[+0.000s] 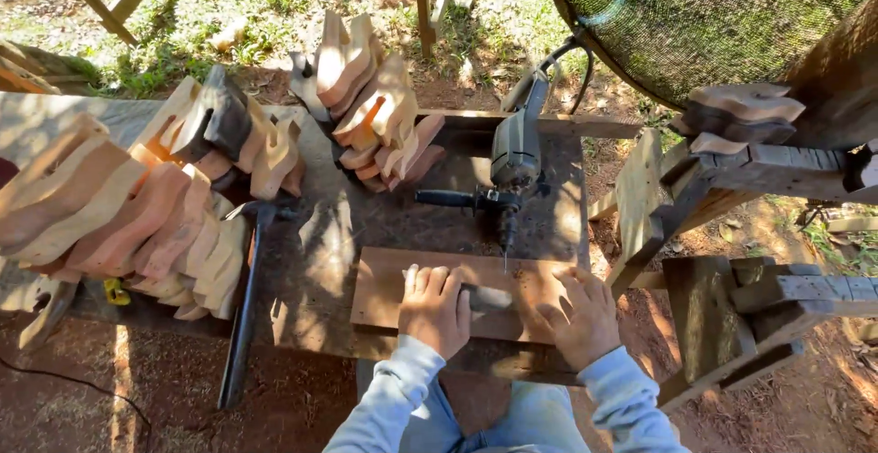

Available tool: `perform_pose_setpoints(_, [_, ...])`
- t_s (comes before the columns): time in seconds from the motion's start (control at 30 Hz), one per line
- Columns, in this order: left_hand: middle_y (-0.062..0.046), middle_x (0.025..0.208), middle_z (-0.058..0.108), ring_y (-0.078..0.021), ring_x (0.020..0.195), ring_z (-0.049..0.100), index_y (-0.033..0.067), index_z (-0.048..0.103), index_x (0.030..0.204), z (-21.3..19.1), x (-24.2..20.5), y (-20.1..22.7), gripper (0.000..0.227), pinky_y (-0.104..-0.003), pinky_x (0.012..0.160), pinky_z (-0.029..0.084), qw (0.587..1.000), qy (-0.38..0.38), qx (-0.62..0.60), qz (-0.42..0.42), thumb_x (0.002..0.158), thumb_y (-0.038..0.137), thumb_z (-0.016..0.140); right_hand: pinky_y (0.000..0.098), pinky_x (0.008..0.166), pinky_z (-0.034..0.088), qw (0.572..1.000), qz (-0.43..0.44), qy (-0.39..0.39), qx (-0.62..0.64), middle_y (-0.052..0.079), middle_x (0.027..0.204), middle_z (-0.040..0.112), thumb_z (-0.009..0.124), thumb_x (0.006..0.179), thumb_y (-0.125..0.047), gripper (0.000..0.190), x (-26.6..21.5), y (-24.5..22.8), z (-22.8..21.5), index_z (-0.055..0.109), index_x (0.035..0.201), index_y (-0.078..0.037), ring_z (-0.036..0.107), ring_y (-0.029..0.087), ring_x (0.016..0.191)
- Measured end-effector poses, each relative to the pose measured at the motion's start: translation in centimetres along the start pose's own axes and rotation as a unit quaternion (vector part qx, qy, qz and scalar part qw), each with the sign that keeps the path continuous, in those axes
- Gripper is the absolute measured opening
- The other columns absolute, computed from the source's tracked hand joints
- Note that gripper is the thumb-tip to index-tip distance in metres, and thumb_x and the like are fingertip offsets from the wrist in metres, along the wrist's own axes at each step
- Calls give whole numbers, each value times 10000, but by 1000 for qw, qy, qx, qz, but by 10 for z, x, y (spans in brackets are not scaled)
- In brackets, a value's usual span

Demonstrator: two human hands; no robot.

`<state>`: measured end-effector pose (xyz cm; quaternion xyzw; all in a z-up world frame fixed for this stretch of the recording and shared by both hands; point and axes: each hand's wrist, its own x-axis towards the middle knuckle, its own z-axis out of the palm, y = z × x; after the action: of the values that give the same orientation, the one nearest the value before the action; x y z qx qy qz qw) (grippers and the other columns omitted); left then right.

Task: Drilling holes into shaped wooden blocks at an outdoor workstation.

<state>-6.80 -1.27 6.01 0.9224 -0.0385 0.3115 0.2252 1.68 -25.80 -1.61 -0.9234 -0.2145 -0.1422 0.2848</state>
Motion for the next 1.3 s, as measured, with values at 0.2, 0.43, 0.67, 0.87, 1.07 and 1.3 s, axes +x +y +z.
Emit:
perform_pose_setpoints(0.2, [-73, 1006, 599, -294, 1050, 594, 127, 668, 963, 51, -4, -31, 236, -494, 1128, 393, 989, -11, 145, 18, 892, 320, 553, 423, 1084, 442, 987, -123, 5, 107, 101, 1163, 667, 693, 863, -595, 616, 33, 46, 48, 688, 1341, -207, 622, 302, 1148])
perform_pose_setpoints(0.43, [-77, 926, 600, -292, 963, 598, 132, 652, 924, 59, -5, -36, 196, -459, 1016, 413, 988, -47, 143, -14, 855, 296, 569, 446, 1194, 317, 983, 19, -176, 41, 18, 1266, 574, 647, 767, -790, 748, 47, 29, 40, 654, 1360, -335, 469, 295, 1282])
perform_pose_setpoints(0.67, [-86, 890, 608, -299, 904, 607, 128, 677, 923, 57, -3, -39, 187, -462, 963, 447, 990, -7, 137, -18, 811, 266, 618, 461, 1187, 276, 977, 46, -204, 37, -82, 1259, 563, 603, 670, -915, 829, 49, 21, 41, 644, 1313, -394, 454, 221, 1266])
perform_pose_setpoints(0.87, [-72, 850, 600, -294, 864, 599, 148, 665, 870, 56, 2, -36, 163, -471, 945, 451, 989, 6, 145, -16, 780, 281, 637, 464, 1197, 282, 971, 71, -223, 35, -76, 1236, 560, 647, 637, -907, 839, 56, 9, 33, 663, 1292, -384, 432, 215, 1297])
perform_pose_setpoints(1.07, [-89, 862, 597, -301, 880, 607, 132, 662, 876, 60, 2, -39, 162, -465, 945, 454, 991, 26, 130, -6, 776, 252, 622, 429, 1192, 296, 967, 114, -226, 32, -82, 1187, 589, 677, 595, -913, 823, 56, 14, 46, 681, 1230, -390, 456, 174, 1286])
perform_pose_setpoints(1.3, [-92, 860, 617, -293, 880, 624, 136, 668, 881, 67, 4, -48, 172, -455, 949, 465, 993, 31, 118, 2, 770, 253, 607, 404, 1135, 353, 974, 113, -196, 20, -71, 1124, 571, 701, 611, -854, 739, 60, -5, 36, 704, 1169, -369, 477, 163, 1245])
